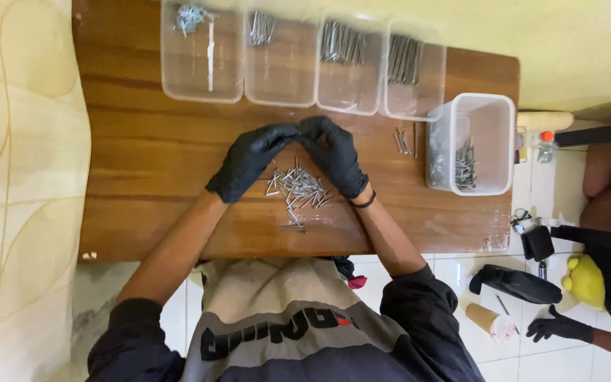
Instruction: Sorting various nails from a central pile into separate plastic containers based on size or type.
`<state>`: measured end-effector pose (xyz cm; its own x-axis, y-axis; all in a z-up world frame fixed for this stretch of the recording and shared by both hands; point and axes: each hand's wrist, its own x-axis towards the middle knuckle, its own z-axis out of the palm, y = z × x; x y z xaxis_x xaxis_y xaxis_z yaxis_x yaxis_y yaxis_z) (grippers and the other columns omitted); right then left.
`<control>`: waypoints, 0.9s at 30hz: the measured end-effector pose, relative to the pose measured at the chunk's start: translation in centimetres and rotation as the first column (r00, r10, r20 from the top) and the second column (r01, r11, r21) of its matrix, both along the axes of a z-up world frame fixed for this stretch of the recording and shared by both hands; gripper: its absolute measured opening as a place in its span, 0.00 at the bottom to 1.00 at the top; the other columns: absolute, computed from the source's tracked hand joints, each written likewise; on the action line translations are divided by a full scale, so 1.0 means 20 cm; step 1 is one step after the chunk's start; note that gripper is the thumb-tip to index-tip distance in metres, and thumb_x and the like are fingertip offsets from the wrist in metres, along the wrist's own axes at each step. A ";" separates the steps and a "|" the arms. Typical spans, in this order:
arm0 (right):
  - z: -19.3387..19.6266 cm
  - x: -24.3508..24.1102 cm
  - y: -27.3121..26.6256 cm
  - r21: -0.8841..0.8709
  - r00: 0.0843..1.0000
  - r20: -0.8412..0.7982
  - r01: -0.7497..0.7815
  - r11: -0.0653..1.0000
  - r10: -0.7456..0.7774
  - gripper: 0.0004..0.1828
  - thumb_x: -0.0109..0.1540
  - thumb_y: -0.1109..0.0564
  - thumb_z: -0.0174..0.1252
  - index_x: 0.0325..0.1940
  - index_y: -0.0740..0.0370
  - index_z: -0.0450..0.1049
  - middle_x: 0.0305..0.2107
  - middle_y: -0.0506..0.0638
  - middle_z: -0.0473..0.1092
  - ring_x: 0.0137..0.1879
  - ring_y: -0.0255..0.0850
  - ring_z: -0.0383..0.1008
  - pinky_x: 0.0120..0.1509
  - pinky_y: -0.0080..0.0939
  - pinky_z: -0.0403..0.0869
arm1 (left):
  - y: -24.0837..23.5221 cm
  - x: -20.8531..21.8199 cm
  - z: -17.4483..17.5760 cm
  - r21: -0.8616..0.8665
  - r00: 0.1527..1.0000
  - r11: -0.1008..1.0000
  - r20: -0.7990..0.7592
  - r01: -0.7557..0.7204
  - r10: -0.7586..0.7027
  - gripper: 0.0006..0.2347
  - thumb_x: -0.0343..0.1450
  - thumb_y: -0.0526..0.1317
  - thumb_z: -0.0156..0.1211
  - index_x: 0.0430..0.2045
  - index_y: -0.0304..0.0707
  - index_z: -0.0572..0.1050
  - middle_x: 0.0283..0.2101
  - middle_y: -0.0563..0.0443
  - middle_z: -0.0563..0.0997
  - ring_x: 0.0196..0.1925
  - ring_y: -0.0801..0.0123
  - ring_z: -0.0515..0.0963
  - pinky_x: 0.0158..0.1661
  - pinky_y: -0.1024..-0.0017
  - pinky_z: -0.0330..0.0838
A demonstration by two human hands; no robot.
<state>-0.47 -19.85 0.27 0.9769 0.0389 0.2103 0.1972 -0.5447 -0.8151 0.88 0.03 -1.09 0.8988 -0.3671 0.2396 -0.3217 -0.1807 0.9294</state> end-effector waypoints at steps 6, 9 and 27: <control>0.27 0.08 -0.19 0.106 0.999 0.030 -0.019 0.994 0.016 0.06 0.60 0.65 0.65 0.39 0.57 0.78 0.32 0.54 0.78 0.43 0.49 0.79 0.56 0.49 0.74 | 0.00 -0.02 -0.05 0.093 0.998 0.995 0.051 -0.040 0.036 0.09 0.75 0.38 0.64 0.48 0.52 0.81 0.46 0.52 0.86 0.51 0.62 0.84 0.52 0.66 0.79; 0.43 0.30 -0.34 -0.042 0.991 0.105 0.086 0.995 -0.081 0.02 0.67 0.60 0.66 0.41 0.56 0.79 0.34 0.51 0.79 0.40 0.42 0.76 0.52 0.44 0.73 | 0.00 -0.01 -0.05 0.079 0.997 0.996 0.069 -0.037 0.032 0.10 0.74 0.35 0.64 0.49 0.49 0.81 0.48 0.49 0.86 0.53 0.59 0.83 0.53 0.64 0.78; 0.05 0.89 -0.53 -0.681 0.943 0.333 0.224 0.697 0.023 0.03 0.60 0.54 0.64 0.31 0.49 0.79 0.24 0.46 0.78 0.30 0.50 0.75 0.31 0.52 0.71 | 0.03 -0.01 -0.10 0.102 0.970 0.993 0.225 0.066 -0.087 0.14 0.76 0.33 0.60 0.57 0.36 0.76 0.59 0.44 0.80 0.59 0.56 0.81 0.61 0.64 0.74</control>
<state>17.35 -30.49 1.31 0.8772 0.2004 0.4363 0.2662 -0.9593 -0.0946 0.68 0.72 -3.08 0.7924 -0.4631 0.3971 -0.5398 -0.2291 0.8100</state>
